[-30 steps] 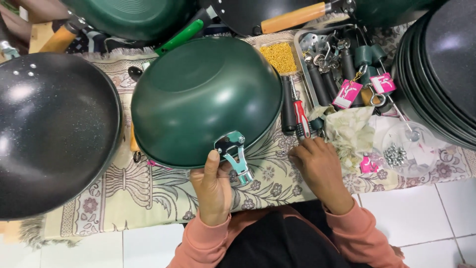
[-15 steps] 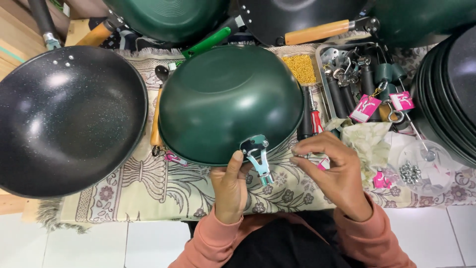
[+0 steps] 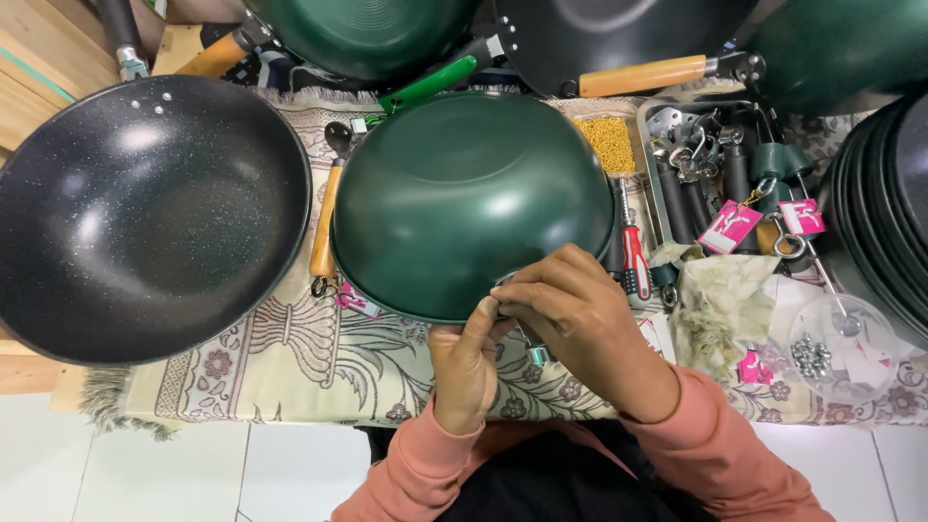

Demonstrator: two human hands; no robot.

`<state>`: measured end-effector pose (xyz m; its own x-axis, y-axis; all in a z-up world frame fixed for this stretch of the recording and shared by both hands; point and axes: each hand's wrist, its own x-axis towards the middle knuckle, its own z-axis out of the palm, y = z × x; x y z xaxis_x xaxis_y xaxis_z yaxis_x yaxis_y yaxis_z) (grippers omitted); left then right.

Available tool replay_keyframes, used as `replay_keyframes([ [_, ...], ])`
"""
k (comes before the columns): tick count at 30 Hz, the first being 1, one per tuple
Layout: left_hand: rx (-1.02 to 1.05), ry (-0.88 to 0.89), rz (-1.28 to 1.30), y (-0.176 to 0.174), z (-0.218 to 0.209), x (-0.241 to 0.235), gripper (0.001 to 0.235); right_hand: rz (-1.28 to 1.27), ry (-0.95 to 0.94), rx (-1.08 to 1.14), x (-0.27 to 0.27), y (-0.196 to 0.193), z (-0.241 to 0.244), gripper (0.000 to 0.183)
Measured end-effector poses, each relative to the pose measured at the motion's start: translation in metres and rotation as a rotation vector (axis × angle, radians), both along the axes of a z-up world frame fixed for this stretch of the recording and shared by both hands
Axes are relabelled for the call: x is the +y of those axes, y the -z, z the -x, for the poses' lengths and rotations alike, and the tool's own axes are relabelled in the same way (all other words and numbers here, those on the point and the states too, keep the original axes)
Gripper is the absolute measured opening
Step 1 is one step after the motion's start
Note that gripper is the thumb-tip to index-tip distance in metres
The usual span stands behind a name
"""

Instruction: Attaching handles to woks and pans and handling labels in an appliance store setting.

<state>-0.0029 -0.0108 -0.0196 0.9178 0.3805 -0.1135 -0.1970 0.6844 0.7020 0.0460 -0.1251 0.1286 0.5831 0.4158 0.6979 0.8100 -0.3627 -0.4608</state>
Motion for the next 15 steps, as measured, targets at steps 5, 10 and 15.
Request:
replay_keyframes([
  [5,-0.031,0.025,-0.039,-0.008,0.002,0.0,0.042,0.077,0.026,-0.048,-0.001,0.004,-0.002,0.01],
  [10,-0.019,0.035,-0.027,-0.005,0.002,-0.002,0.04,0.094,0.043,-0.005,-0.003,0.009,0.001,0.008],
  [15,-0.021,0.033,-0.021,-0.009,0.003,-0.002,0.039,0.118,0.052,-0.02,-0.001,0.002,0.006,0.01],
])
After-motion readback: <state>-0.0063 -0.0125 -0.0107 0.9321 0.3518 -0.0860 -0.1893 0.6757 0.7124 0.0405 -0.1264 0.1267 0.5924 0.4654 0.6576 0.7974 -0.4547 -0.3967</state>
